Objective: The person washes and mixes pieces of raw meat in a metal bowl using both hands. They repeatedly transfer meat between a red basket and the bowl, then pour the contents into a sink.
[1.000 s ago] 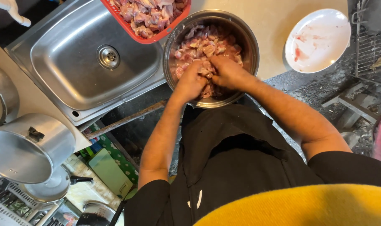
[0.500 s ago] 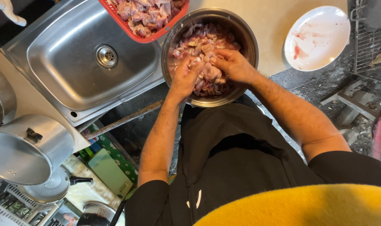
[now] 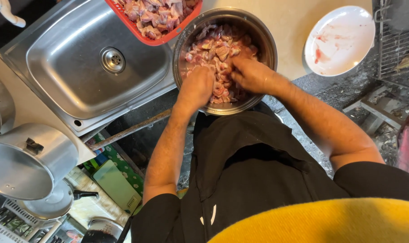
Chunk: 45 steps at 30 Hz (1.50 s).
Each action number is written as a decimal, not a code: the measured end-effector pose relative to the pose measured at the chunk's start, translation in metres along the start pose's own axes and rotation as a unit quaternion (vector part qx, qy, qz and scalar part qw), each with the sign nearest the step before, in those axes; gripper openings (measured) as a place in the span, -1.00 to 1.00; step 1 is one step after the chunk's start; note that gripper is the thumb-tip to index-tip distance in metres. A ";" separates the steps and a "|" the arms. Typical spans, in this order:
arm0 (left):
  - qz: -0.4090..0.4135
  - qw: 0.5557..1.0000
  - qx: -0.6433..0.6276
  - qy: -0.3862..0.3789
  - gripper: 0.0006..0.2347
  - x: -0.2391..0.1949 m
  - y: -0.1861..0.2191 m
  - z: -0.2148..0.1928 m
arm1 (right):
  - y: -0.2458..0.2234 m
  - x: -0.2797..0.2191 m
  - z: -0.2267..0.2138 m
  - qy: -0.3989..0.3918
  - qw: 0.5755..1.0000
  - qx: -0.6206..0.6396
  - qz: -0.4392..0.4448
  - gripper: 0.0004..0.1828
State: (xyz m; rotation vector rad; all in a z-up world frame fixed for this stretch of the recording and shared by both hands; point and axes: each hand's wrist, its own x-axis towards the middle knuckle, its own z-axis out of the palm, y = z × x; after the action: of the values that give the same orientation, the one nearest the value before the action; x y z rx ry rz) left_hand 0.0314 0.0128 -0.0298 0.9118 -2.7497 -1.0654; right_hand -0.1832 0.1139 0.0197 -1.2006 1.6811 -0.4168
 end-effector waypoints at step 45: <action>-0.472 0.548 -0.650 0.232 -0.76 -0.065 0.053 0.074 | -0.050 0.090 -0.001 -0.035 0.962 -0.240 -0.122 -0.54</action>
State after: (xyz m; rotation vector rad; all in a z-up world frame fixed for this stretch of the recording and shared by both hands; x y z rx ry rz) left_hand 0.0392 0.1234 -0.0429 1.7548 -0.3210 -1.9389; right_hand -0.1599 0.0145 0.0103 -1.7679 1.6271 -0.1072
